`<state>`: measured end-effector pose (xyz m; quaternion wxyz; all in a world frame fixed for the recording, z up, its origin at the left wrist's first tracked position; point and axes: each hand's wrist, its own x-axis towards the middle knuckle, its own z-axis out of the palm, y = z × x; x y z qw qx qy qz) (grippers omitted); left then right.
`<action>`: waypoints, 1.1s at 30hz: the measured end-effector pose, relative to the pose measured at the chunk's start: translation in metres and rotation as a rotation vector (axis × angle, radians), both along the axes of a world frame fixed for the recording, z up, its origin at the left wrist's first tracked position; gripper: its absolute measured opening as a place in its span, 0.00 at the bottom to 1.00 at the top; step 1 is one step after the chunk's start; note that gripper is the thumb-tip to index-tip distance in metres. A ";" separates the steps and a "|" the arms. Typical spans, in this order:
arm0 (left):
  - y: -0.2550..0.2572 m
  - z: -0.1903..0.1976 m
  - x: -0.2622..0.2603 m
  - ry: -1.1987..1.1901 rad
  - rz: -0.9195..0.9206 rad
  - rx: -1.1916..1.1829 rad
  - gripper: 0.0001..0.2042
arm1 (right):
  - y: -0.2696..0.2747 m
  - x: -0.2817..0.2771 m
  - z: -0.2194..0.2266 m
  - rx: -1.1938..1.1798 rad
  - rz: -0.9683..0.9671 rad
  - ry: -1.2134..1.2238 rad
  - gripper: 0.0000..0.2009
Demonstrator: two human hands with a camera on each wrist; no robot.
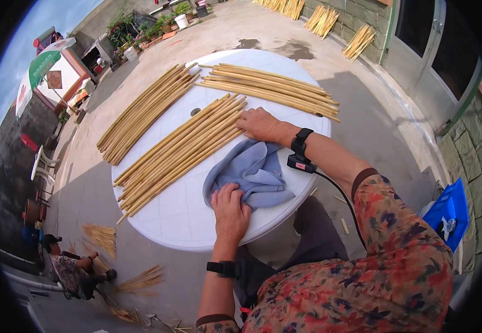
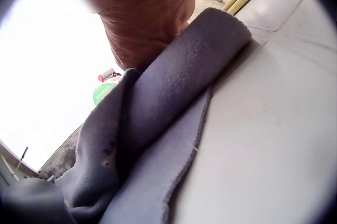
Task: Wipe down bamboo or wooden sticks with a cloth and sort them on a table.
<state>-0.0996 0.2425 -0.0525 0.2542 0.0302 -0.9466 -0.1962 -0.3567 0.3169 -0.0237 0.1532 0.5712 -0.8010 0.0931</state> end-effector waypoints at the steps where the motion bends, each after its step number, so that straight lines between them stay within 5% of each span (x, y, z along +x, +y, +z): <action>1: 0.000 0.001 0.000 0.011 0.001 0.000 0.11 | 0.001 0.000 0.002 0.011 0.017 -0.027 0.07; 13: -0.008 -0.003 -0.002 0.042 -0.009 0.022 0.11 | 0.017 0.009 0.007 0.148 0.184 0.068 0.06; 26: -0.010 -0.007 -0.008 0.094 -0.045 0.002 0.10 | 0.051 0.018 -0.004 -0.018 0.087 -0.048 0.05; 33: -0.012 -0.006 -0.009 0.118 -0.047 -0.024 0.10 | 0.034 0.030 0.000 0.134 0.009 0.047 0.04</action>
